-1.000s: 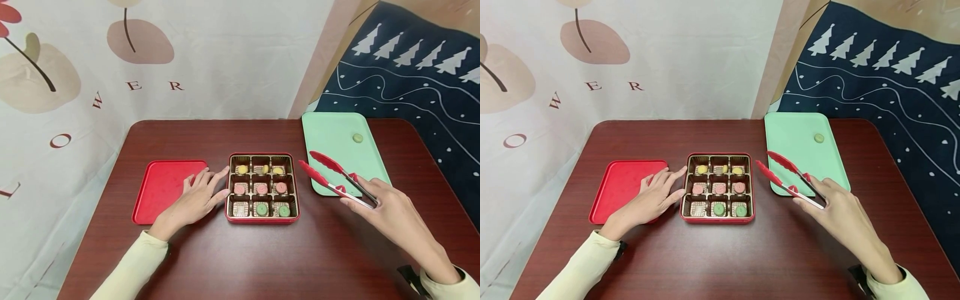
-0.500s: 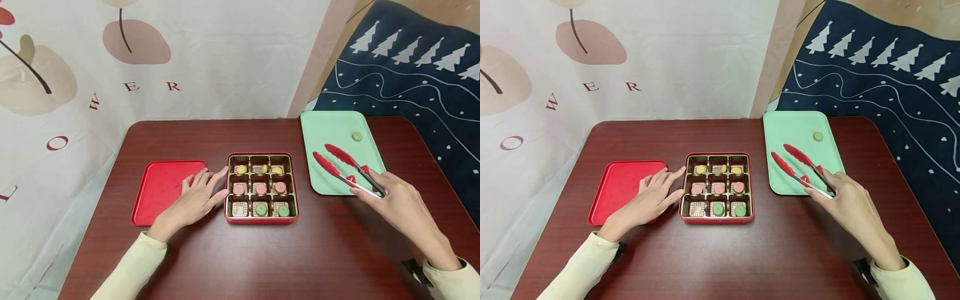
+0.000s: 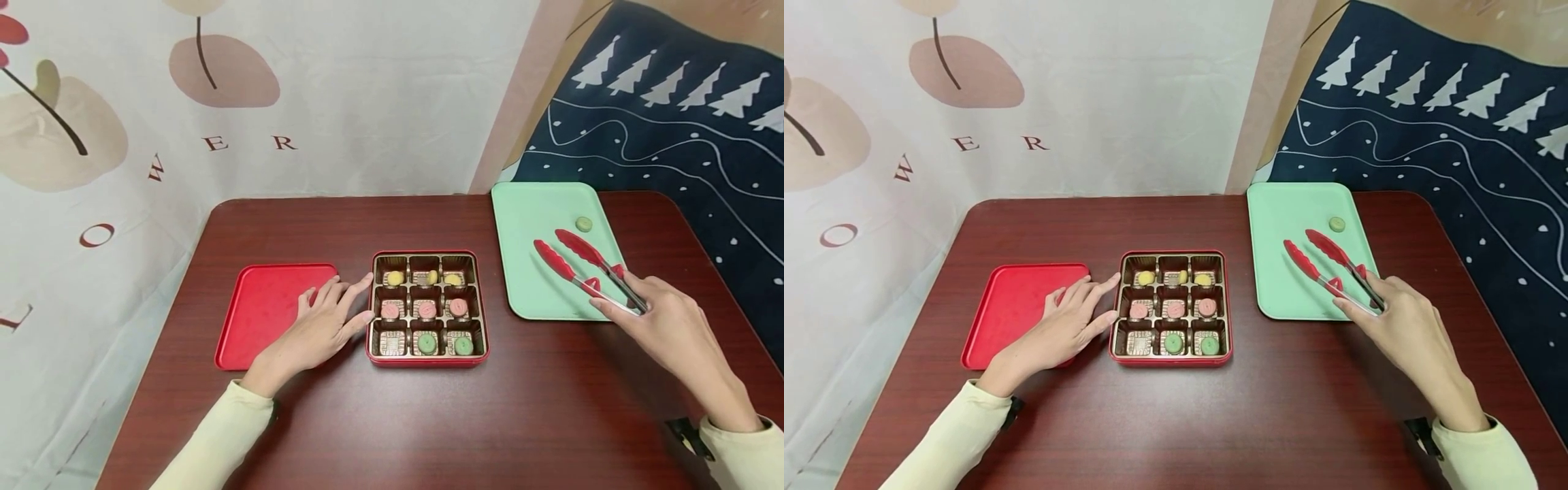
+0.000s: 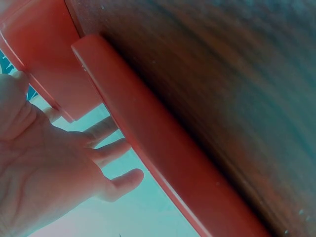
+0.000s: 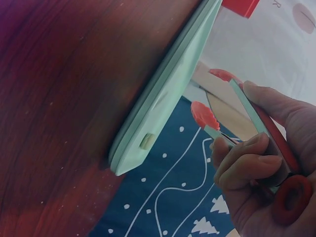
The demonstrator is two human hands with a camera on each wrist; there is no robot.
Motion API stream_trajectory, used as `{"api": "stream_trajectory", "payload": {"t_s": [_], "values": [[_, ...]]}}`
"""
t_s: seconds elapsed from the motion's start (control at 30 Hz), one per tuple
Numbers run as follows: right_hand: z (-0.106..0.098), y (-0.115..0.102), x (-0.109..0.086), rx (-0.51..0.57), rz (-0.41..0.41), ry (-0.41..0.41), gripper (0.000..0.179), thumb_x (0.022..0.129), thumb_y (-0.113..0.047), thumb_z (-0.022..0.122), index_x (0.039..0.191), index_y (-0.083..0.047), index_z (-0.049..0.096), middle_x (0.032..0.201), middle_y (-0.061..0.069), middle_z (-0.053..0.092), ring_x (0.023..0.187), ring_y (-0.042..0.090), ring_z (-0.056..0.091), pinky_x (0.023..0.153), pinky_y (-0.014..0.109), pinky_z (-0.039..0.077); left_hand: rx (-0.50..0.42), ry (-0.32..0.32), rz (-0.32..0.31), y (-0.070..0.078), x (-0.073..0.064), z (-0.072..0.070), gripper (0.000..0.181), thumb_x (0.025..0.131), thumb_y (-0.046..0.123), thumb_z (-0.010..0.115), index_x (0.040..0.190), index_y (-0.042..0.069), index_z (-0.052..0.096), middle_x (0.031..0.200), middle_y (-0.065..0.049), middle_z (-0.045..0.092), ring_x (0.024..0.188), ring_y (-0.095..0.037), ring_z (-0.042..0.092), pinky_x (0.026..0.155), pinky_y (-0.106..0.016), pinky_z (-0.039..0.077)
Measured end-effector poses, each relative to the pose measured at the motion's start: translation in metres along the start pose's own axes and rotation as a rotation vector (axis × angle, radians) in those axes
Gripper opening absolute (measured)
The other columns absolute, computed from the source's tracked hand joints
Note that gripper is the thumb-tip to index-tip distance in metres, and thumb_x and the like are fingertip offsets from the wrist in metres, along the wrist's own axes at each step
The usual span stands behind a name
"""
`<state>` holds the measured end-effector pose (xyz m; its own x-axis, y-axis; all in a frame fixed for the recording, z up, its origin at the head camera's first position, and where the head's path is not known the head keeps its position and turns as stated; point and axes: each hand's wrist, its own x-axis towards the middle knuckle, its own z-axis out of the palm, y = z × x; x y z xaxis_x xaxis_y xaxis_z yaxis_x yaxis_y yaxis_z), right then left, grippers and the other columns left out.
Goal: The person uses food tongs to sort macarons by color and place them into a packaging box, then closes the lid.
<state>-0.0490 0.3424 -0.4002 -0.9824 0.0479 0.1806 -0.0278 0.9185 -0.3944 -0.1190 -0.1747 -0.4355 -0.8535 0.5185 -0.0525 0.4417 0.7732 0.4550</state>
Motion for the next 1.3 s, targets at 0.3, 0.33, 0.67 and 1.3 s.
{"api": "stream_trajectory", "payload": {"t_s": [0.3, 0.33, 0.67, 1.3], "values": [[0.001, 0.014, 0.005, -0.028, 0.049, 0.0, 0.079, 0.093, -0.035, 0.088, 0.144, 0.017, 0.058, 0.099, 0.025, 0.063, 0.075, 0.033, 0.053, 0.057, 0.039, 0.038, 0.007, 0.004, 0.006, -0.001, 0.0, 0.001, 0.071, 0.113, 0.05, 0.055, 0.174, 0.025, 0.029, 0.15, -0.021, 0.05, 0.156, -0.05, 0.027, 0.115, -0.073, 0.016], [0.001, 0.016, 0.006, -0.032, 0.051, 0.001, 0.079, 0.094, -0.036, 0.088, 0.144, 0.017, 0.058, 0.097, 0.024, 0.062, 0.074, 0.034, 0.053, 0.057, 0.04, 0.038, 0.006, 0.007, 0.009, -0.001, 0.0, 0.001, 0.071, 0.113, 0.049, 0.055, 0.174, 0.025, 0.029, 0.149, -0.021, 0.051, 0.156, -0.051, 0.028, 0.114, -0.073, 0.017], [0.001, 0.026, 0.011, -0.046, 0.087, -0.001, 0.08, 0.096, -0.039, 0.085, 0.147, 0.016, 0.056, 0.09, 0.02, 0.058, 0.072, 0.033, 0.051, 0.053, 0.037, 0.036, -0.001, 0.016, 0.01, -0.001, 0.0, 0.003, 0.07, 0.113, 0.049, 0.055, 0.174, 0.025, 0.03, 0.149, -0.021, 0.051, 0.156, -0.051, 0.027, 0.114, -0.073, 0.017], [0.005, 0.04, 0.023, -0.077, 0.117, 0.006, 0.081, 0.098, -0.041, 0.082, 0.149, 0.015, 0.054, 0.084, 0.02, 0.054, 0.068, 0.033, 0.047, 0.05, 0.038, 0.034, 0.002, 0.024, 0.017, -0.001, 0.0, 0.003, 0.07, 0.113, 0.048, 0.055, 0.173, 0.024, 0.03, 0.149, -0.02, 0.051, 0.156, -0.051, 0.028, 0.114, -0.074, 0.018]]}}
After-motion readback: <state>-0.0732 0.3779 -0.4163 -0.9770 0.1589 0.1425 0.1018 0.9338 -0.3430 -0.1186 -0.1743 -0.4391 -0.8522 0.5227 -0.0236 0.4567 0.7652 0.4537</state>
